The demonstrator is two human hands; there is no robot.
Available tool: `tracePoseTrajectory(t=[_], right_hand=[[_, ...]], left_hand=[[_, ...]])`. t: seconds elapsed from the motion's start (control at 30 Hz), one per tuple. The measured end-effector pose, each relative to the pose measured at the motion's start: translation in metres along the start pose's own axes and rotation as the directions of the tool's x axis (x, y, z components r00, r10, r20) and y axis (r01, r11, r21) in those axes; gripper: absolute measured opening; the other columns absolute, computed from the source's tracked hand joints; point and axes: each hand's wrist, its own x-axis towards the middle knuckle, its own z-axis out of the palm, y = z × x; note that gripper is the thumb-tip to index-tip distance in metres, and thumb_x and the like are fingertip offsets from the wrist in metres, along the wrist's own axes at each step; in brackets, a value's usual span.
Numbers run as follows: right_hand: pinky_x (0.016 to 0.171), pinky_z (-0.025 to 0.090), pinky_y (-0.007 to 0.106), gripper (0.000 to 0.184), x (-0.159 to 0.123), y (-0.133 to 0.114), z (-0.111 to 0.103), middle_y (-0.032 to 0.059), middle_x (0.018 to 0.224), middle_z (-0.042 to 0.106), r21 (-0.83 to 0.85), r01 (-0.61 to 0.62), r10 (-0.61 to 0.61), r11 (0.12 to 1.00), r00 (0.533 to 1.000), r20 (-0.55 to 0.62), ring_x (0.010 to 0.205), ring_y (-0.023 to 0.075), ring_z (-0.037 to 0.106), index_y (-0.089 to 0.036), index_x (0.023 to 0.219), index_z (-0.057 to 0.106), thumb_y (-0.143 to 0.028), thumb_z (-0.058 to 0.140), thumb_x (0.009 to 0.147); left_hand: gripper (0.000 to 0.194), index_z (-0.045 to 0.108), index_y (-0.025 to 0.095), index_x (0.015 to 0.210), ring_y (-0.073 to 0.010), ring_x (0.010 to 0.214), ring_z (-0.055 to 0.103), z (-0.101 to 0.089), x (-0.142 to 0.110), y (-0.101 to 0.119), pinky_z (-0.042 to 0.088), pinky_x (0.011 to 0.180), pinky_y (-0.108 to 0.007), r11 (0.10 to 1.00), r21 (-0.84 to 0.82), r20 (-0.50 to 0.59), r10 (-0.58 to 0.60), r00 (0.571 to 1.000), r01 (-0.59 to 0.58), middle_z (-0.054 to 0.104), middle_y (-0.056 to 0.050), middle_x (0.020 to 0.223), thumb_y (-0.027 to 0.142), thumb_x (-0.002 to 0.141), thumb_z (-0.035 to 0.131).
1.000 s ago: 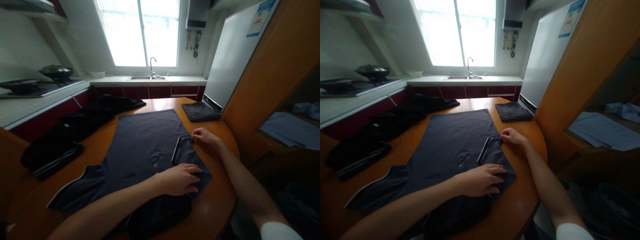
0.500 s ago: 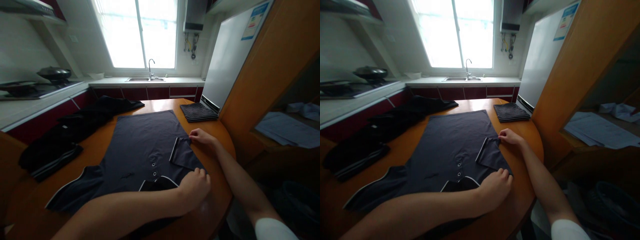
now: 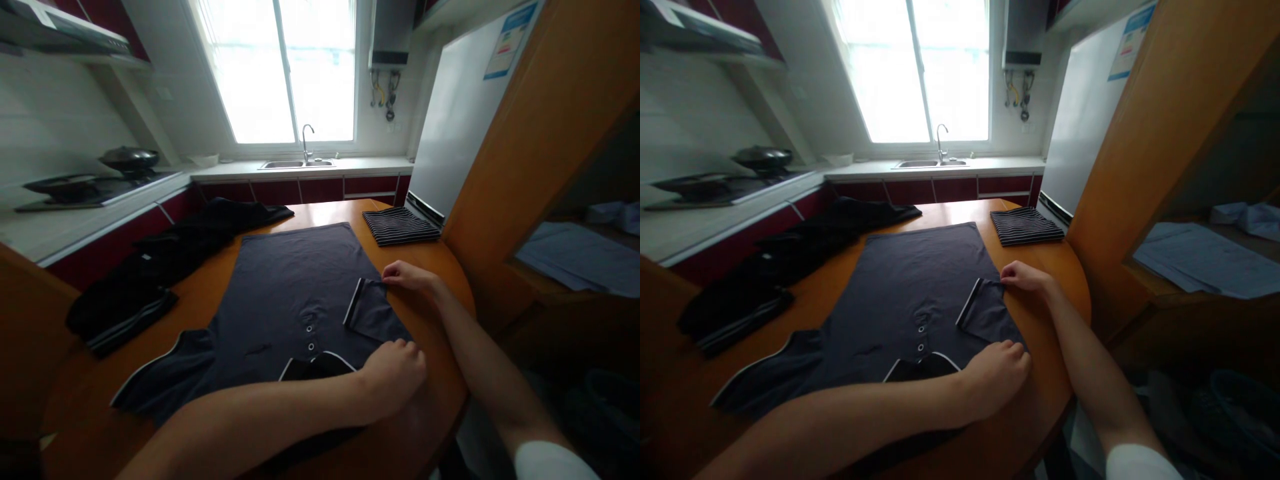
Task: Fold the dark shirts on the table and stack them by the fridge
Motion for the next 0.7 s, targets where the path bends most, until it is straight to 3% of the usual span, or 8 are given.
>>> tracePoseTrajectory(t=[0.07, 0.17, 0.3, 0.37, 0.47, 0.63, 0.7], right_hand=[[0.068, 0.044, 0.028, 0.046, -0.001, 0.001, 0.000, 0.0038, 0.078, 0.069, -0.011, -0.011, 0.011, 1.000, 1.000, 0.005, 0.072, 0.0175, 0.055, -0.013, 0.084, 0.073, -0.058, 0.064, 0.080], [0.066, 0.043, 0.027, 0.044, -0.001, 0.001, 0.000, 0.0033, 0.077, 0.067, -0.029, -0.021, 0.021, 0.999, 1.000, -0.001, 0.070, 0.0165, 0.054, -0.013, 0.082, 0.071, -0.056, 0.062, 0.081], [0.064, 0.042, 0.027, 0.036, -0.001, -0.002, 0.002, 0.0026, 0.072, 0.065, -0.063, -0.019, 0.018, 0.998, 1.000, -0.016, 0.068, 0.0160, 0.053, -0.014, 0.077, 0.068, -0.049, 0.061, 0.081], [0.063, 0.042, 0.027, 0.033, 0.000, -0.003, 0.002, 0.0022, 0.071, 0.064, -0.082, -0.009, 0.007, 0.997, 1.000, -0.020, 0.067, 0.0159, 0.053, -0.014, 0.075, 0.068, -0.046, 0.061, 0.081], [0.062, 0.041, 0.027, 0.034, 0.000, -0.002, 0.002, 0.0021, 0.071, 0.064, -0.086, 0.013, -0.014, 0.996, 1.000, -0.010, 0.067, 0.0157, 0.053, -0.014, 0.076, 0.067, -0.045, 0.058, 0.083], [0.063, 0.044, 0.027, 0.029, 0.000, 0.000, 0.004, 0.0026, 0.071, 0.066, -0.107, -0.001, -0.001, 0.994, 1.000, -0.023, 0.066, 0.0161, 0.055, -0.014, 0.078, 0.069, -0.040, 0.058, 0.084], [0.070, 0.048, 0.029, 0.024, 0.003, -0.004, 0.007, 0.0052, 0.078, 0.070, -0.149, -0.012, -0.003, 0.989, 0.995, -0.095, 0.071, 0.0181, 0.060, -0.015, 0.083, 0.071, -0.034, 0.057, 0.085]], left_hand=[[0.010, 0.064, 0.014, 0.088, -0.0213, 0.074, 0.064, -0.001, 0.000, -0.005, 0.051, 0.061, -0.032, 0.999, -0.039, -0.002, 0.012, 1.000, -0.012, 0.064, -0.008, 0.084, 0.018, 0.093, 0.057], [0.018, 0.063, 0.017, 0.089, -0.0190, 0.076, 0.066, -0.010, 0.004, -0.021, 0.052, 0.067, -0.031, 0.991, -0.130, -0.087, -0.005, 0.996, -0.006, 0.066, -0.005, 0.086, 0.026, 0.098, 0.050], [0.021, 0.064, 0.017, 0.102, -0.0212, 0.100, 0.066, -0.013, 0.008, -0.067, 0.050, 0.091, -0.033, 0.980, -0.165, -0.207, -0.145, 0.968, 0.111, 0.069, -0.009, 0.105, 0.025, 0.099, 0.045], [0.032, 0.059, 0.015, 0.124, -0.0252, 0.125, 0.056, -0.004, 0.007, -0.093, 0.042, 0.106, -0.039, 0.973, -0.150, -0.219, -0.208, 0.953, 0.178, 0.062, -0.013, 0.132, 0.032, 0.100, 0.045], [0.060, 0.038, 0.013, 0.149, -0.0297, 0.148, 0.029, 0.016, 0.000, -0.121, 0.025, 0.118, -0.050, 0.969, -0.116, -0.164, -0.237, 0.958, 0.220, 0.035, -0.016, 0.158, 0.051, 0.102, 0.037], [0.070, 0.028, 0.014, 0.156, -0.0304, 0.152, 0.014, 0.034, -0.006, -0.127, 0.015, 0.121, -0.053, 0.965, -0.107, -0.127, -0.253, 0.959, 0.240, 0.023, -0.014, 0.163, 0.059, 0.102, 0.027], [0.068, 0.029, 0.018, 0.156, -0.0308, 0.152, 0.014, 0.034, -0.005, -0.124, 0.015, 0.121, -0.054, 0.963, -0.117, -0.125, -0.256, 0.959, 0.242, 0.022, -0.013, 0.164, 0.059, 0.101, 0.028]])
